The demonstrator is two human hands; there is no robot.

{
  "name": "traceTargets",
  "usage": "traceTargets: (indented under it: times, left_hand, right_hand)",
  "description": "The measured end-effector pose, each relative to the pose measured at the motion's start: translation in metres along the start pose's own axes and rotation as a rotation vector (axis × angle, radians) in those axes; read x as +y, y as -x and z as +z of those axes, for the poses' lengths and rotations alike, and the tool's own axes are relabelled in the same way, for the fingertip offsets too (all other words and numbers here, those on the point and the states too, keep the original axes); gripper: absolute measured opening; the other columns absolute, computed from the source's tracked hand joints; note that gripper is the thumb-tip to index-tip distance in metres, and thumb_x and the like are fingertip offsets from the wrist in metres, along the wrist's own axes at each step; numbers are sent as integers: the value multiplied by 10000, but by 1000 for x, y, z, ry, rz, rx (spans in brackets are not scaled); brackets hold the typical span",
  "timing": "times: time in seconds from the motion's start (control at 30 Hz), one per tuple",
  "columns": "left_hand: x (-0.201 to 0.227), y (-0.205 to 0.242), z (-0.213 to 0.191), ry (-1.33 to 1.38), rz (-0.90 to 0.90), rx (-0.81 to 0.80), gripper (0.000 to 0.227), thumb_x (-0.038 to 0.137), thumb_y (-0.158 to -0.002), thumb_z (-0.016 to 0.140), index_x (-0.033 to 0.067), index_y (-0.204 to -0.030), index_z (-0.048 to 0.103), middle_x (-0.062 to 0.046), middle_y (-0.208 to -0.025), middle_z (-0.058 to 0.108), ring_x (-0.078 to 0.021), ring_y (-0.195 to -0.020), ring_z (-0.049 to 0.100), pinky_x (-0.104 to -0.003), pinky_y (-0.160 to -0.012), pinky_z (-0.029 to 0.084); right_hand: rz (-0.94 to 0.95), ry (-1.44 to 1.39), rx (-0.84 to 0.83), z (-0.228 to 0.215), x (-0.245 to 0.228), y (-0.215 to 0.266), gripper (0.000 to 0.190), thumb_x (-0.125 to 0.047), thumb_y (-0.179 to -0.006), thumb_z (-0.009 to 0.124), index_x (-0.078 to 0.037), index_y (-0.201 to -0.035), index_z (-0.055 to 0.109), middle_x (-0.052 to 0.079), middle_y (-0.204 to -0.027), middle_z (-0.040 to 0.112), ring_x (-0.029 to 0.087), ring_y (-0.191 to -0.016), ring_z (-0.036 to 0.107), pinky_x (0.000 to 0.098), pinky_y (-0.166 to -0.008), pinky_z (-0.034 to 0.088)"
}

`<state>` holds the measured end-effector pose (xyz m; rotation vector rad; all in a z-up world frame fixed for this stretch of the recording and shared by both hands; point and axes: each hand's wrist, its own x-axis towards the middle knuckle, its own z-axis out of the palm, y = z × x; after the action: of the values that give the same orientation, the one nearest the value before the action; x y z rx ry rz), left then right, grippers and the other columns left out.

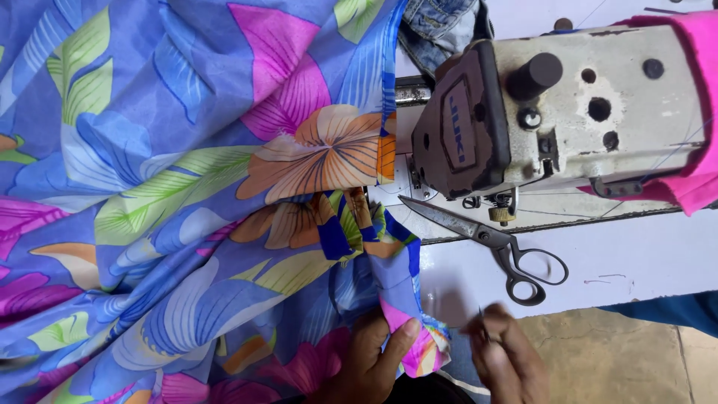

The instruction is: Trimming excess fabric and loose threads from the edge of a floral garment using scissors and a small hand tool.

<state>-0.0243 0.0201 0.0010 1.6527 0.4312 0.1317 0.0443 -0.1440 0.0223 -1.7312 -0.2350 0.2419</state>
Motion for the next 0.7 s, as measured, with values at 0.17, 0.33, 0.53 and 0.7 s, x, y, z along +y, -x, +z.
traceTargets:
  times: [0.17,0.33,0.53,0.7]
  left_hand:
    - [0,-1,9,-4,174,77,259,245,-1033,566,52,-1077,735,-104,-935,753,-234,-897,732,-339,-833,562]
    - [5,-2,9,-33,289,88,247,214,-1037,548,25,-1011,705,-122,-841,707,-257,-793,698,-364,-738,539]
    - [14,-11,3,55,298,-32,307,230,-1051,486,58,-863,656,-86,-710,647,-246,-663,648,-385,-639,476]
    - [15,-13,2,65,326,-53,320,219,-1057,483,64,-812,619,-81,-661,605,-245,-606,607,-394,-604,440]
  right_hand:
    - [115,-252,-57,7,2,15,583,-442,-1023,534,17,-669,602,22,-447,415,99,-351,296,289,-346,168]
    - [417,-312,-112,18,-25,11,525,-331,-986,577,-9,-573,541,52,-414,393,142,-372,327,301,-400,206]
    - [418,-286,-159,20,-26,8,527,-347,-1002,559,-22,-587,566,23,-427,409,122,-384,334,281,-415,206]
    - [401,-273,-187,18,-20,8,530,-363,-1009,551,-29,-598,573,23,-430,429,124,-396,357,279,-428,229]
